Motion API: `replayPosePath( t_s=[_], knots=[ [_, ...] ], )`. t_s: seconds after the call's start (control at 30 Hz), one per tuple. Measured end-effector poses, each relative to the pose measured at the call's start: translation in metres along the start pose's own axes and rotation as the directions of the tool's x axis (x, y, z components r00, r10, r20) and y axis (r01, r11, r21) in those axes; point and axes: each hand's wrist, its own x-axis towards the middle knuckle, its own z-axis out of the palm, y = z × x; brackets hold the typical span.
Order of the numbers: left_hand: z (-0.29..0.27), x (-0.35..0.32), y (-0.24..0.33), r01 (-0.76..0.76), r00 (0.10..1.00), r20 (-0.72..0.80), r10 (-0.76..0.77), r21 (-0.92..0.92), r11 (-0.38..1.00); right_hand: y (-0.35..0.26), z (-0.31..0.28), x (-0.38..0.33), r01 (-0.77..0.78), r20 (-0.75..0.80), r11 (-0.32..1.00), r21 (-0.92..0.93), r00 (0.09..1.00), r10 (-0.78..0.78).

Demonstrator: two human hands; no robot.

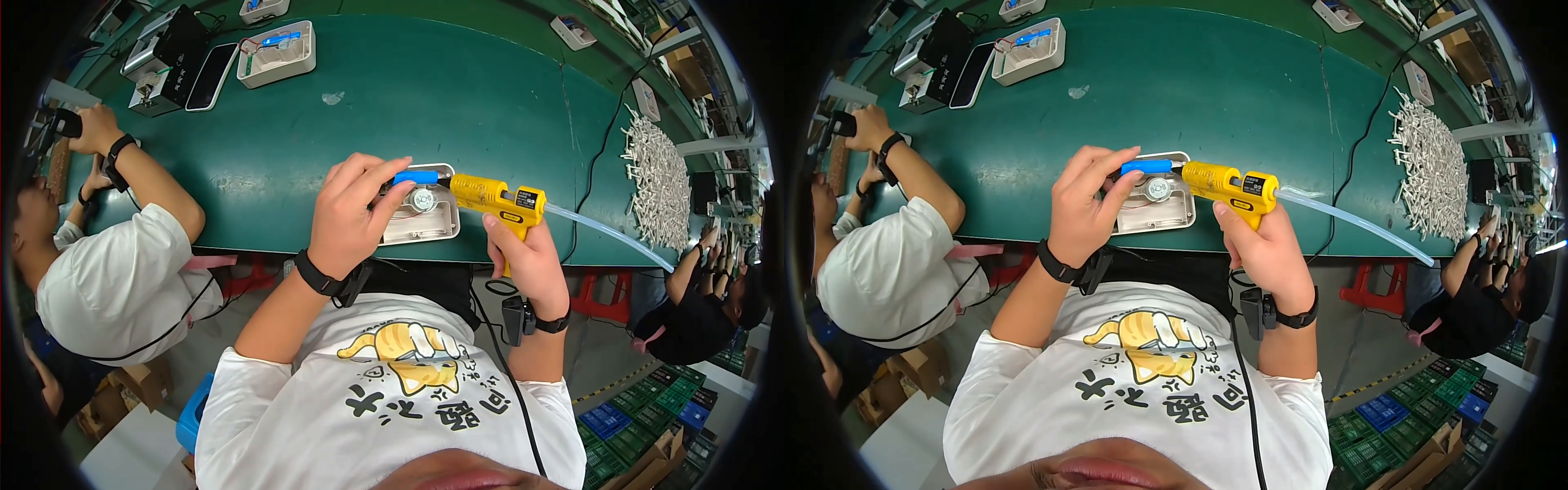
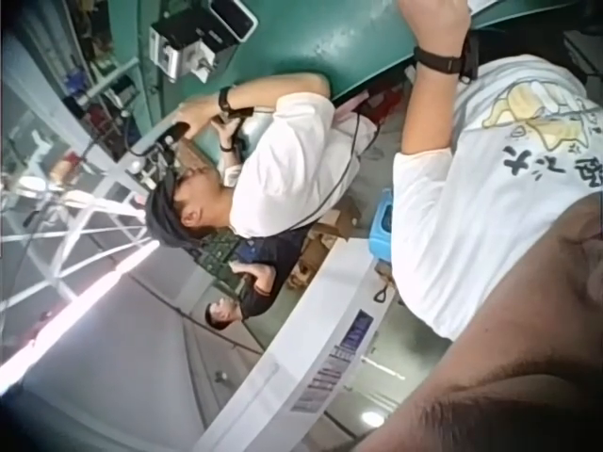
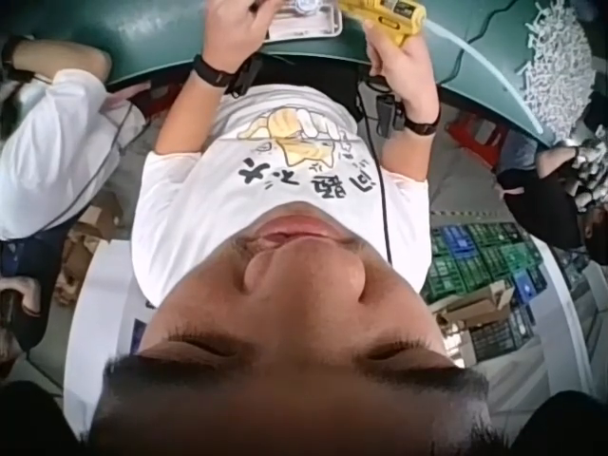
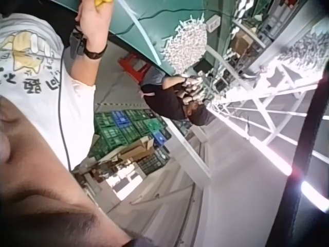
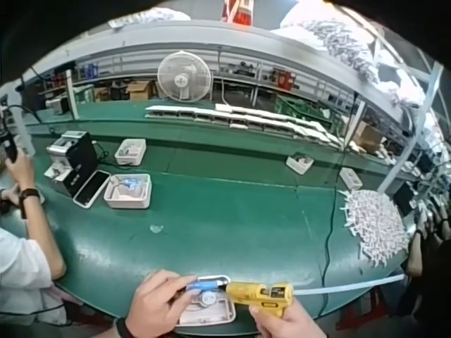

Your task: Applying adhesive with a glue gun to electronic components and placing them into a tray.

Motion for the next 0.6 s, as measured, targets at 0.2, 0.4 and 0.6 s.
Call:
replayPosePath(
  t_s=[0.2, 0.4, 0.6],
  knots=[
    [-0.005, 0.008, 0.0, -0.129, 0.991, 0.042, 0.125, 0.091, 0.988, -0.002, -0.004, -0.003, 0.019, 0.024, 1.0, -0.018, 1.0, -0.019],
    [-0.013, 0.007, 0.006, -0.009, 0.996, 0.091, -0.003, 0.14, 0.99, -0.004, -0.003, 0.002, 0.053, 0.022, 0.996, 0.077, 0.998, -0.055],
    [-0.017, 0.008, -0.001, 0.015, 0.995, 0.096, -0.034, 0.189, 0.982, -0.004, 0.0, 0.01, 0.051, 0.023, 0.994, 0.099, 0.998, -0.054]
  ],
)
